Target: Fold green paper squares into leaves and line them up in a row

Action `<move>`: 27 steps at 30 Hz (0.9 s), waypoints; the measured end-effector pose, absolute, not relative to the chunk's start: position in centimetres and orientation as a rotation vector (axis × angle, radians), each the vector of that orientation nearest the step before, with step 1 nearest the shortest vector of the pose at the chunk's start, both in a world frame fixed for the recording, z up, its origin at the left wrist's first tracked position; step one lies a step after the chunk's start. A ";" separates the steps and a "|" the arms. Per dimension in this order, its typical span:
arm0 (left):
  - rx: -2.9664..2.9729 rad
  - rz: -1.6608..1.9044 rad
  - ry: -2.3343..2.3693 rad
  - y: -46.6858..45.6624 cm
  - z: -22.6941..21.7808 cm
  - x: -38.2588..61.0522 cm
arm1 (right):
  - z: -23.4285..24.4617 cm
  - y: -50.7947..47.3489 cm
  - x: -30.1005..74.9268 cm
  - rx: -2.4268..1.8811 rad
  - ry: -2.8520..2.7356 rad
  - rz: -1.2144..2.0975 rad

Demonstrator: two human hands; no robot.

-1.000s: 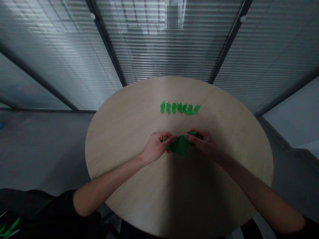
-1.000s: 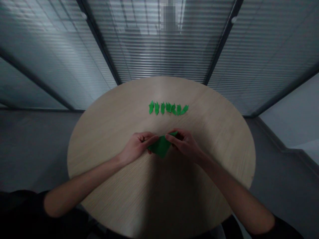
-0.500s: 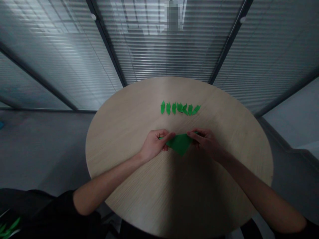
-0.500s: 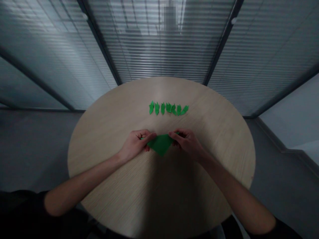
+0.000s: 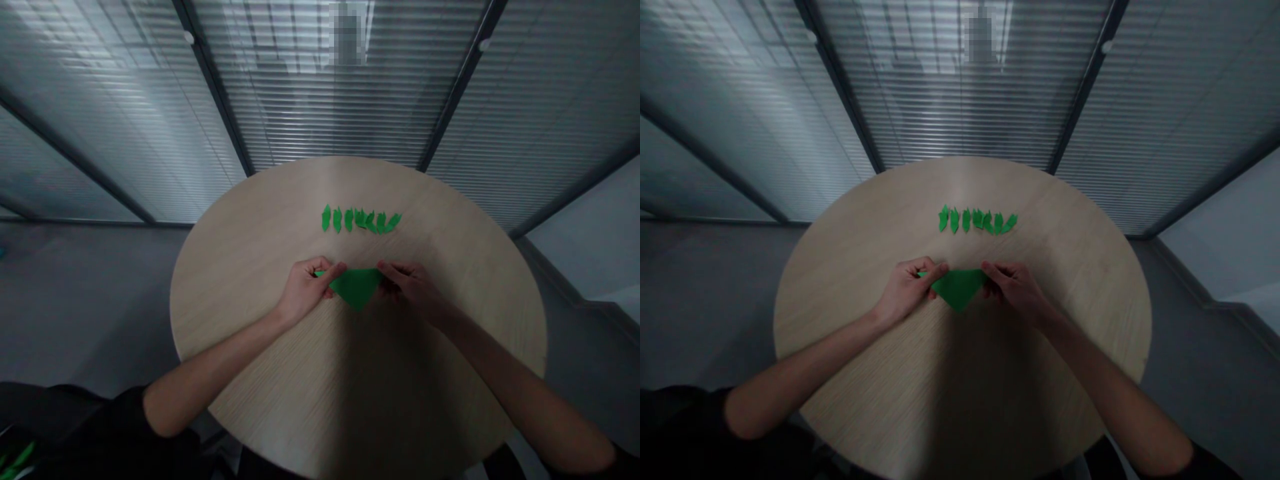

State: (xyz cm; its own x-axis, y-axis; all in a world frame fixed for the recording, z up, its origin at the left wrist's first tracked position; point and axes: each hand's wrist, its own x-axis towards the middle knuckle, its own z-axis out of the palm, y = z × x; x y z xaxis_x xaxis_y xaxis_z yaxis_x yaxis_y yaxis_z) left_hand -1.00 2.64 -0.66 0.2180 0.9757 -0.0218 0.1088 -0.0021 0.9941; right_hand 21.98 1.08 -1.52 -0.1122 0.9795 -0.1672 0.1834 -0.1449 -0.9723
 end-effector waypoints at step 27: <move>1.128 0.943 0.950 2.5 -1.1 -0.5 | -1.8 0.8 21.8 -1.394 -1.264 1.328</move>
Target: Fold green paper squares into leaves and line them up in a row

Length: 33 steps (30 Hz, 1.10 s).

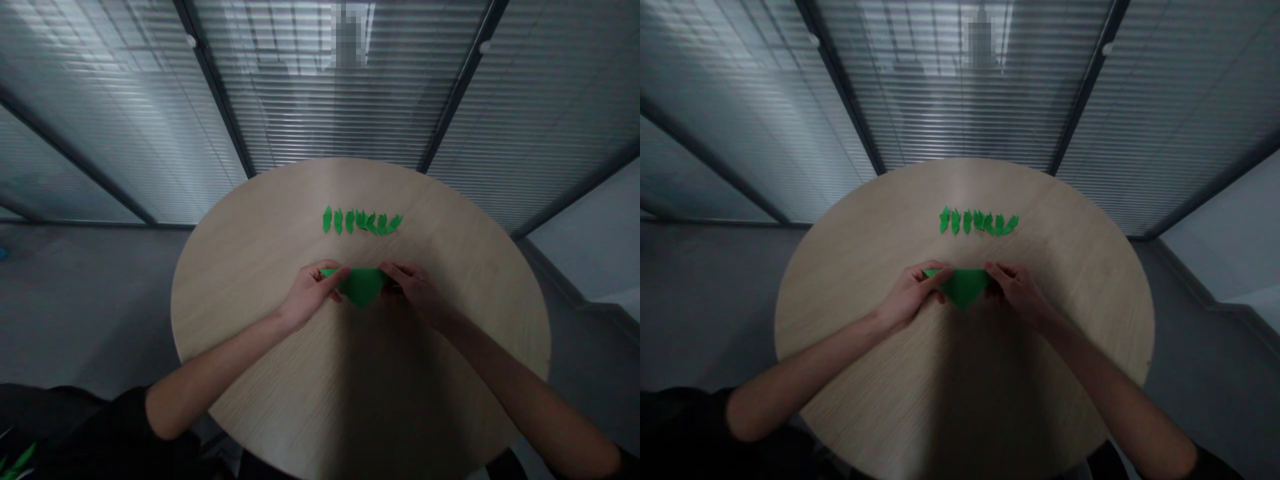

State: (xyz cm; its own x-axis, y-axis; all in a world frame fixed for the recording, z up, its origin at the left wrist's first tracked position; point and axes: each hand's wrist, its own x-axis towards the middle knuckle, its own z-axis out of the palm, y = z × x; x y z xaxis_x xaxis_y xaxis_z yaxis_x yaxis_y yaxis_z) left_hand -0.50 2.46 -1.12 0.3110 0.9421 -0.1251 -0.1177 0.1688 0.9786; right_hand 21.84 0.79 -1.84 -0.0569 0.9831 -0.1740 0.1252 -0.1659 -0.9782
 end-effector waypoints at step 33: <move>1.027 1.060 1.081 2.6 -1.4 -0.4 | -1.8 2.4 24.0 -1.531 -1.399 1.125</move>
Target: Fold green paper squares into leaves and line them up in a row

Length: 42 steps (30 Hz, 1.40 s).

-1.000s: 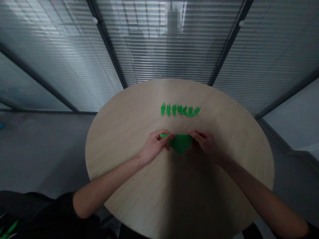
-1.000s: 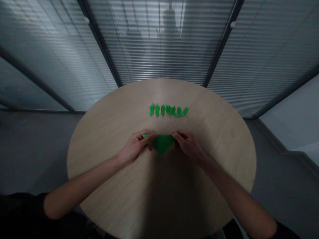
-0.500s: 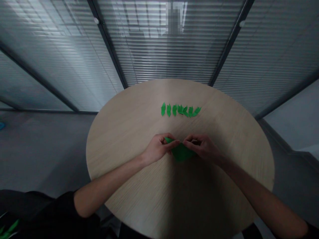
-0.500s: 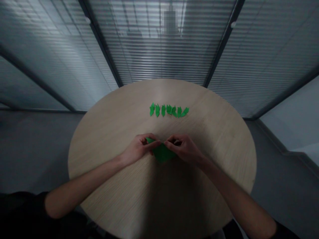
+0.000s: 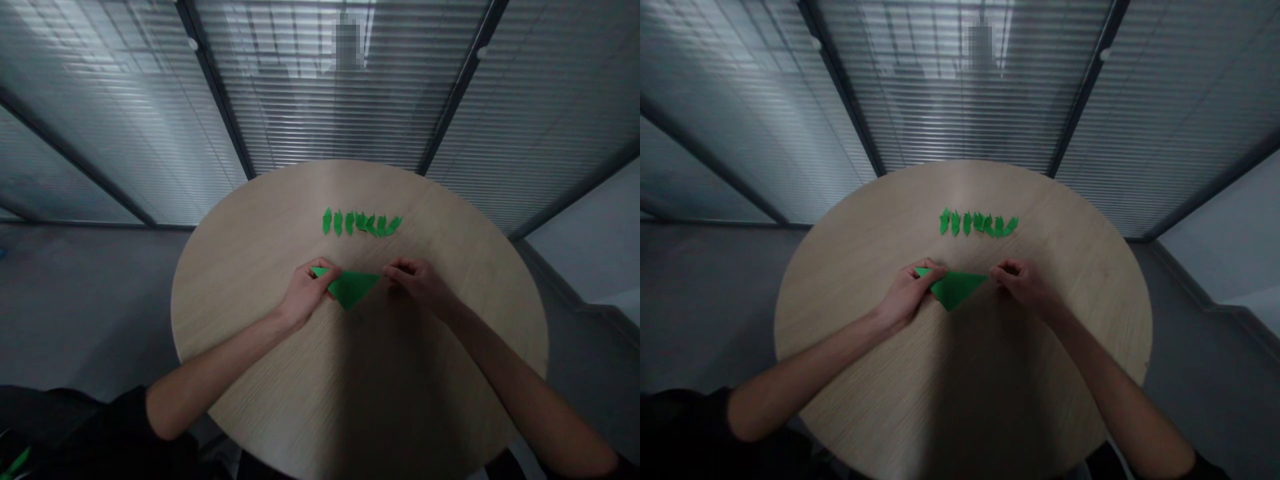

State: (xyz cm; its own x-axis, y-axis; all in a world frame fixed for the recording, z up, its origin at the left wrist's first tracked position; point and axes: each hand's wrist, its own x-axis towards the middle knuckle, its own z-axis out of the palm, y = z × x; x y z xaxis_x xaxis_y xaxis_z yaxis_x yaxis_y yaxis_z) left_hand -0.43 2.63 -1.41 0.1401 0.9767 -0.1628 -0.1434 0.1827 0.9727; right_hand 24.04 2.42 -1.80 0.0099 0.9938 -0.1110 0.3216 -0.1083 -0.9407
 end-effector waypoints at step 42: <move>1.287 0.936 0.785 2.4 -1.1 -0.4 | -1.5 0.4 20.4 -1.215 -1.304 1.502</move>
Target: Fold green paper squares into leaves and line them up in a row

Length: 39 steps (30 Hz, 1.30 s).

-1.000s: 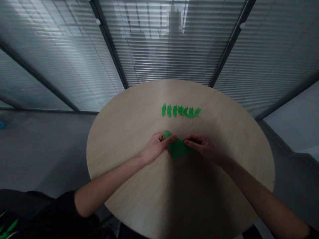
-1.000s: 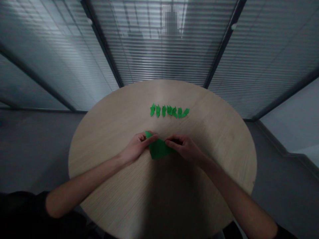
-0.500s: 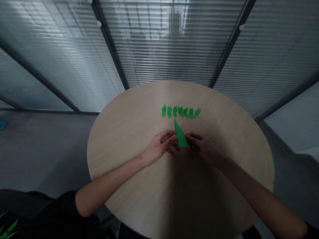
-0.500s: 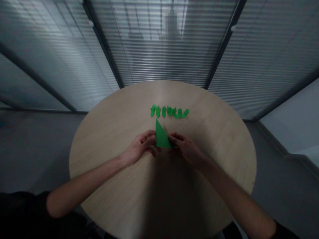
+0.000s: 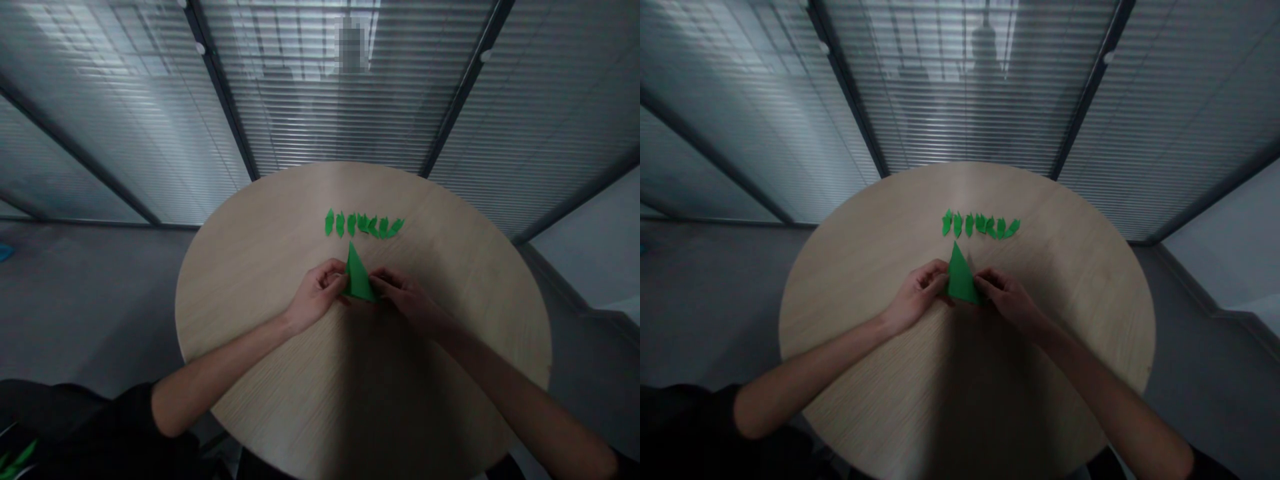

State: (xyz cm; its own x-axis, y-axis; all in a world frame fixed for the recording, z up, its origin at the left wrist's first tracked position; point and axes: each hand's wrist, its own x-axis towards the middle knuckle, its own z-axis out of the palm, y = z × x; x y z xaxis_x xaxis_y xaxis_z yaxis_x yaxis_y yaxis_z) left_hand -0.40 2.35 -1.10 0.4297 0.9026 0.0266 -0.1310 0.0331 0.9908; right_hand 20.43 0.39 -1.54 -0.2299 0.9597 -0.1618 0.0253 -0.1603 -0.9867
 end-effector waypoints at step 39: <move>1.204 1.035 0.938 3.2 -1.4 -0.8 | -1.4 0.5 20.7 -1.294 -1.212 1.248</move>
